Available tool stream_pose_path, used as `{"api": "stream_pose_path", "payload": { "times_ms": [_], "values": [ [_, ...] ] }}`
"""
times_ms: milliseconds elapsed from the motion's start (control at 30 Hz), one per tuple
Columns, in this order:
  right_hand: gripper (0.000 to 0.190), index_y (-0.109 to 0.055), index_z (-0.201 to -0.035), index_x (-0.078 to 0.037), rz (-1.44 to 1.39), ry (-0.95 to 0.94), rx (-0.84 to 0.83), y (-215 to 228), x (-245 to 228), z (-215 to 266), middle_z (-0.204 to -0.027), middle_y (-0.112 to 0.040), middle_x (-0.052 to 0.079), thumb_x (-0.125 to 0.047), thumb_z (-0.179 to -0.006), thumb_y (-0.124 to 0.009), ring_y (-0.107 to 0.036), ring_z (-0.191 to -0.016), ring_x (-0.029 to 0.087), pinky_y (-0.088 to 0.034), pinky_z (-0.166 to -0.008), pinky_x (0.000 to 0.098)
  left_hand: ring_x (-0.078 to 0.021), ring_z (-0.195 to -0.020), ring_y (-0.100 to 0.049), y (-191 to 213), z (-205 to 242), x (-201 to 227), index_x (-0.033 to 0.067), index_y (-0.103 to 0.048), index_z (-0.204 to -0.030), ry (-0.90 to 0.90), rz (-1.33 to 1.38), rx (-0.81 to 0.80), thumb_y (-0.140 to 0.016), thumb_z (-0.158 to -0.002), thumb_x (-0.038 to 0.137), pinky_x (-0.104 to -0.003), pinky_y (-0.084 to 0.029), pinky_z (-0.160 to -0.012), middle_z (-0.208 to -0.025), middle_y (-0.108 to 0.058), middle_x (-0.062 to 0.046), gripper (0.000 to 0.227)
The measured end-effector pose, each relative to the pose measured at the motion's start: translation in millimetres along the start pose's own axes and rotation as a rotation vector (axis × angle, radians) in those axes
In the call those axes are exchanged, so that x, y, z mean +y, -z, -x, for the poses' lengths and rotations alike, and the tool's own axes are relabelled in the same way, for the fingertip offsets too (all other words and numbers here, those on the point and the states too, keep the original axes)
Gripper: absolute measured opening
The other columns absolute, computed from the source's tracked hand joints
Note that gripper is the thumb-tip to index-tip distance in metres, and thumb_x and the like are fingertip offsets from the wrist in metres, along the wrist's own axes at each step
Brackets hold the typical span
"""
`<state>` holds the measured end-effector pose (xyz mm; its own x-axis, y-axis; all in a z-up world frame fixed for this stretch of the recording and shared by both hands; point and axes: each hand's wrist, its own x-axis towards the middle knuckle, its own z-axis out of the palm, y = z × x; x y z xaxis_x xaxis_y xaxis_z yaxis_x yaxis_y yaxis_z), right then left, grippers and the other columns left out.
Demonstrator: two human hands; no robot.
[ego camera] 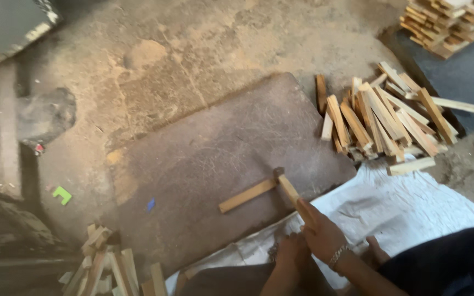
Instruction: The person hammers nails into small wooden pieces using a hammer. They pick up each piece, place it on a stone slab, drive in a nail, and then set the finished piece aside.
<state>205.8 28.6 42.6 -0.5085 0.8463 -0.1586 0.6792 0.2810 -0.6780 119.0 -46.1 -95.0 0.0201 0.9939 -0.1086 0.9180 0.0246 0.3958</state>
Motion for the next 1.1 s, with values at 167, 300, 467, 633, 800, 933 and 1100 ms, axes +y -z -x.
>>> {"api": "stream_pose_path", "payload": {
  "times_ms": [167, 300, 467, 633, 800, 933, 1100],
  "values": [
    [0.073, -0.048, -0.151, -0.028, -0.242, -0.168, -0.096, 34, -4, 8, -0.097, -0.073, 0.015, -0.022, -0.083, -0.073, -0.068, -0.079, 0.026, -0.056, -0.069, 0.0404, -0.0342, -0.098, -0.066, 24, 9, 5, 0.0030, -0.069, -0.099, 0.006, 0.085, 0.086, -0.062, -0.091, 0.010, -0.048, -0.052, -0.081, -0.099, -0.069, -0.018, 0.013],
    [0.074, -0.043, -0.155, -0.032, -0.322, -0.500, -0.197, 69, -13, 34, -0.070, -0.067, 0.009, -0.025, -0.088, -0.074, -0.056, -0.051, 0.014, -0.051, -0.047, 0.0324, -0.0320, -0.089, -0.066, 52, 24, 10, 0.0022, -0.073, -0.091, 0.265, 0.592, 0.270, -0.067, -0.089, 0.011, -0.046, -0.053, -0.078, -0.094, -0.071, -0.018, 0.011],
    [0.076, -0.038, -0.157, -0.029, -0.386, -0.585, -0.234, 81, -26, 37, -0.065, -0.065, 0.008, -0.022, -0.090, -0.074, -0.055, -0.046, 0.015, -0.050, -0.044, 0.0310, -0.0159, -0.068, -0.065, 75, 20, 8, -0.0003, -0.068, -0.093, 0.468, 1.273, 0.260, -0.066, -0.093, 0.007, -0.033, -0.053, -0.064, -0.080, -0.071, -0.013, 0.007],
    [0.077, -0.039, -0.156, -0.027, -0.529, -0.540, -0.209, 72, -14, 36, -0.065, -0.060, 0.007, -0.015, -0.089, -0.073, -0.051, -0.045, 0.014, -0.047, -0.040, 0.0313, -0.0143, -0.066, -0.065, 87, 21, 9, 0.0024, -0.060, -0.101, 0.645, 1.681, 0.273, -0.064, -0.092, 0.000, -0.029, -0.055, -0.064, -0.082, -0.069, -0.008, 0.010],
    [0.077, -0.036, -0.157, -0.025, -0.655, -0.527, -0.225, 62, 2, 36, -0.073, -0.061, 0.006, -0.012, -0.089, -0.071, -0.053, -0.050, 0.013, -0.047, -0.039, 0.0306, -0.0168, -0.073, -0.070, 95, 28, 2, -0.0062, -0.063, -0.108, 0.583, 1.730, 0.327, -0.064, -0.092, -0.001, -0.030, -0.058, -0.070, -0.088, -0.072, -0.013, 0.016],
    [0.077, -0.035, -0.157, -0.025, -0.722, -0.486, -0.246, 58, 8, 36, -0.073, -0.057, 0.006, -0.013, -0.089, -0.070, -0.053, -0.052, 0.013, -0.047, -0.038, 0.0302, -0.0164, -0.083, -0.073, 95, 29, 3, -0.0080, -0.067, -0.117, 0.541, 1.597, 0.373, -0.064, -0.091, 0.002, -0.029, -0.060, -0.079, -0.095, -0.075, -0.012, 0.028],
    [0.079, -0.035, -0.157, -0.024, -0.741, -0.497, -0.258, 56, 9, 38, -0.073, -0.058, 0.006, -0.010, -0.087, -0.067, -0.053, -0.052, 0.013, -0.047, -0.039, 0.0299, -0.0131, -0.083, -0.072, 102, 32, 6, -0.0006, -0.075, -0.110, 0.569, 0.995, 0.440, -0.071, -0.086, 0.007, -0.028, -0.057, -0.078, -0.092, -0.078, -0.008, 0.025]
  ]
}}
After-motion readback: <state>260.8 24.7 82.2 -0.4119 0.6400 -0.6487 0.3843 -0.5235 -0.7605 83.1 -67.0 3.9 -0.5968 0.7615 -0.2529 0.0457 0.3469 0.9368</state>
